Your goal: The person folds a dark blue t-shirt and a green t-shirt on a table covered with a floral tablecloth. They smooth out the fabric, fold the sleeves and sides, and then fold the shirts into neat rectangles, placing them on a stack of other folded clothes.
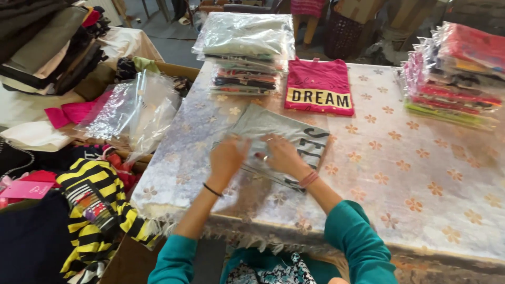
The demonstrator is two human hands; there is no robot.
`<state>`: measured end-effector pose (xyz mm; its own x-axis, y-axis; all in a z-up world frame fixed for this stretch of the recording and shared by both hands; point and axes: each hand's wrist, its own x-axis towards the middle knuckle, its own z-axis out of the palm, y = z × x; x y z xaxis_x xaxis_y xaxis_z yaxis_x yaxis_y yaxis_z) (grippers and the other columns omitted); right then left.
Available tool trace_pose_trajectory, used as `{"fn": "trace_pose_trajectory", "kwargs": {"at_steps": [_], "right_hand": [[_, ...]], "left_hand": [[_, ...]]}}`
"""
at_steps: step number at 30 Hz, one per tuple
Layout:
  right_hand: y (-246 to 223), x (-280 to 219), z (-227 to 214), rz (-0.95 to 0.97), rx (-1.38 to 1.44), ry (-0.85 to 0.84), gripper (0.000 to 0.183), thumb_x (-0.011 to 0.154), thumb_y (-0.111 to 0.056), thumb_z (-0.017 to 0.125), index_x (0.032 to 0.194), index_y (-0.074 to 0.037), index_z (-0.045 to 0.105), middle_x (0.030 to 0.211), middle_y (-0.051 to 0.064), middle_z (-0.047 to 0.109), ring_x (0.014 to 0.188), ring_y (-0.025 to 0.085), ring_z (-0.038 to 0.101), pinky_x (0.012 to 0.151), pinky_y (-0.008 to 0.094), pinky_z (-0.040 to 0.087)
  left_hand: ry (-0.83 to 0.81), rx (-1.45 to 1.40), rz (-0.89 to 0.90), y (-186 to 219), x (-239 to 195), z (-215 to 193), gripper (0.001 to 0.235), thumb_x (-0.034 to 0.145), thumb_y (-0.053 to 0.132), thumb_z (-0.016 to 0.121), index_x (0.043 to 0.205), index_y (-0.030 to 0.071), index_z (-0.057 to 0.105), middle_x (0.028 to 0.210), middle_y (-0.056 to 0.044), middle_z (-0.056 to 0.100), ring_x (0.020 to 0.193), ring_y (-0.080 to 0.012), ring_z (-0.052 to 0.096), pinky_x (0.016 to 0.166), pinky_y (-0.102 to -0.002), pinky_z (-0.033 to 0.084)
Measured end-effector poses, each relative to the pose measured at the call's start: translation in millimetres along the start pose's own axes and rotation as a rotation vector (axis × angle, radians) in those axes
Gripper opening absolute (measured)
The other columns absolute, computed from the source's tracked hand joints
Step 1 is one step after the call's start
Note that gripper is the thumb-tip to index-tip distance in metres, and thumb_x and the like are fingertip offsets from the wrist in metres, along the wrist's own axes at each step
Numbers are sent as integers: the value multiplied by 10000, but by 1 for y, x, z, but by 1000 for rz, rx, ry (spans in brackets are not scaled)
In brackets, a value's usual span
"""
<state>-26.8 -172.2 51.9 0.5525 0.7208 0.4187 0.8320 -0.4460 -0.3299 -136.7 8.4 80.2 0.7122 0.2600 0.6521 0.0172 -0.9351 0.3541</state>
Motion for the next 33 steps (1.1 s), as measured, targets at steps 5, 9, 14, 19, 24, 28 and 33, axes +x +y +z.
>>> {"fn": "trace_pose_trajectory", "kwargs": {"at_steps": [5, 9, 14, 19, 24, 28, 33], "right_hand": [[-47, 27, 51, -153, -92, -77, 822, 910, -545, 654, 1483, 2, 435, 1531, 287, 418, 1449, 417, 349, 1161, 539, 267], [-86, 26, 61, -64, -216, -119, 873, 883, -514, 654, 1525, 7, 372, 1547, 312, 342, 1469, 458, 275, 1145, 637, 208], [-87, 27, 72, -60, -242, -109, 755, 915, -420, 598, 1523, -17, 404, 1495, 317, 427, 1426, 461, 374, 1129, 621, 306], [-51, 35, 103, -151, -451, 68, 534, 965, -261, 563, 1426, 8, 541, 1389, 294, 582, 1299, 420, 568, 1022, 547, 483], [-42, 44, 32, 83, 309, 190, 194, 943, -132, 565, 1090, -60, 669, 799, 223, 685, 724, 339, 684, 664, 477, 513], [-39, 24, -35, 94, 435, 305, 165, 989, -106, 544, 1071, -33, 667, 763, 213, 648, 647, 230, 634, 613, 415, 490], [5, -15, -86, 148, 672, 369, 168, 1000, -111, 567, 1044, -12, 696, 859, -17, 610, 791, 86, 547, 680, 283, 469]], "left_hand": [[-163, -10, -174, -111, 5, 44, 406, 838, 492, 748, 904, 96, 689, 1006, -181, 642, 918, -411, 655, 761, -519, 543], [-283, -52, -268, -128, 2, 54, 282, 810, 404, 750, 886, 137, 696, 1075, -163, 609, 988, -426, 636, 835, -532, 541], [-176, -52, -373, -126, -11, 60, 279, 837, 305, 740, 974, 79, 652, 1136, -199, 580, 928, -436, 654, 789, -527, 549], [-173, -362, -416, -152, -5, 76, 446, 853, 255, 747, 1180, 16, 561, 1118, -211, 621, 841, -384, 684, 736, -459, 567], [39, -688, -403, -151, -1, 63, 480, 880, 100, 555, 1354, 28, 547, 1311, -171, 628, 992, -282, 647, 793, -361, 544], [39, -291, -173, -133, -5, 81, 624, 837, 124, 673, 1423, 0, 497, 1343, -183, 599, 1160, -301, 599, 940, -402, 505], [-214, -1016, -218, -87, 23, 97, 749, 833, 177, 858, 1429, -53, 467, 1409, -150, 550, 1289, -240, 507, 1054, -409, 427]]}}
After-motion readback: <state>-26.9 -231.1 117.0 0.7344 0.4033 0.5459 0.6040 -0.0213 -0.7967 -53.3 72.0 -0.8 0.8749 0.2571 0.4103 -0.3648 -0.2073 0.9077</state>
